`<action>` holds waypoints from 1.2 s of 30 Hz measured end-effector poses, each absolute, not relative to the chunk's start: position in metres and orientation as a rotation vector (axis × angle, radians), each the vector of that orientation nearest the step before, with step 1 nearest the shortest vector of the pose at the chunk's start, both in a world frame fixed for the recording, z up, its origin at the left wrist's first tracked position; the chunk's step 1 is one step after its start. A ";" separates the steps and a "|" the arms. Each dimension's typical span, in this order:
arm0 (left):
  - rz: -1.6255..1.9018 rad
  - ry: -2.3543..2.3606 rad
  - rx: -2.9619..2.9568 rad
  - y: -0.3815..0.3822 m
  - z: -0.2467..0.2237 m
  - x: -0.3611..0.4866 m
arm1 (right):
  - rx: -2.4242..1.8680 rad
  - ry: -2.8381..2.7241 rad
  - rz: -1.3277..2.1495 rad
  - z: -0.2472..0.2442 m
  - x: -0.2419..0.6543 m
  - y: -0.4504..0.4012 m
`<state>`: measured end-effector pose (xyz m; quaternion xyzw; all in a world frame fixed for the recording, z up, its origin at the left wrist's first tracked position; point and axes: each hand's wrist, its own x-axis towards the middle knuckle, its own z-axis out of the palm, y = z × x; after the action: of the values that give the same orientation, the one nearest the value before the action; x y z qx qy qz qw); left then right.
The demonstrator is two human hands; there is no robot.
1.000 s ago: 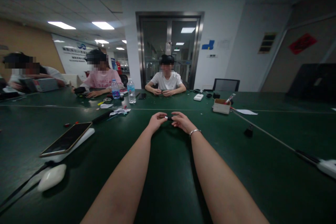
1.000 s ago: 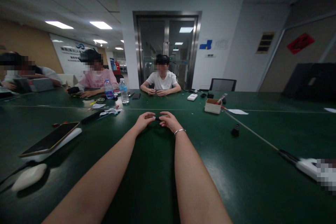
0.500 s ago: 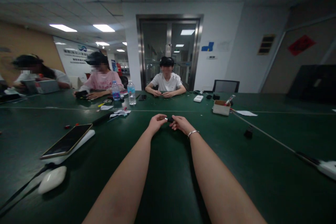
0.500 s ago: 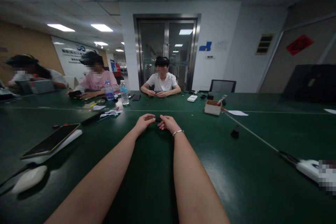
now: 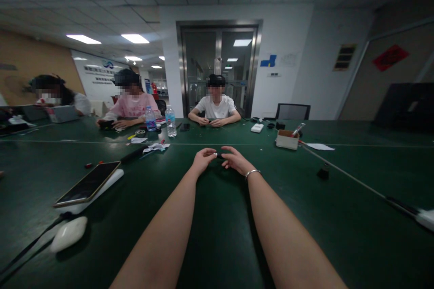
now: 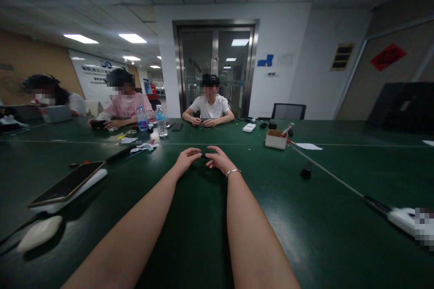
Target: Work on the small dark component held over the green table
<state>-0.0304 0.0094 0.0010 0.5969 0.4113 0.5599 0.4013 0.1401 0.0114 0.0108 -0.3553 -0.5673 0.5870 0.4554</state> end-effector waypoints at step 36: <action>1.334 1.111 1.537 0.011 -0.002 -0.026 | -0.838 -1.202 1.482 0.006 0.143 0.011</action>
<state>-0.0261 0.0113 -0.0021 0.6074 0.4392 0.5273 0.4002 0.1434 0.0108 0.0058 -0.3471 -0.4980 0.6142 0.5043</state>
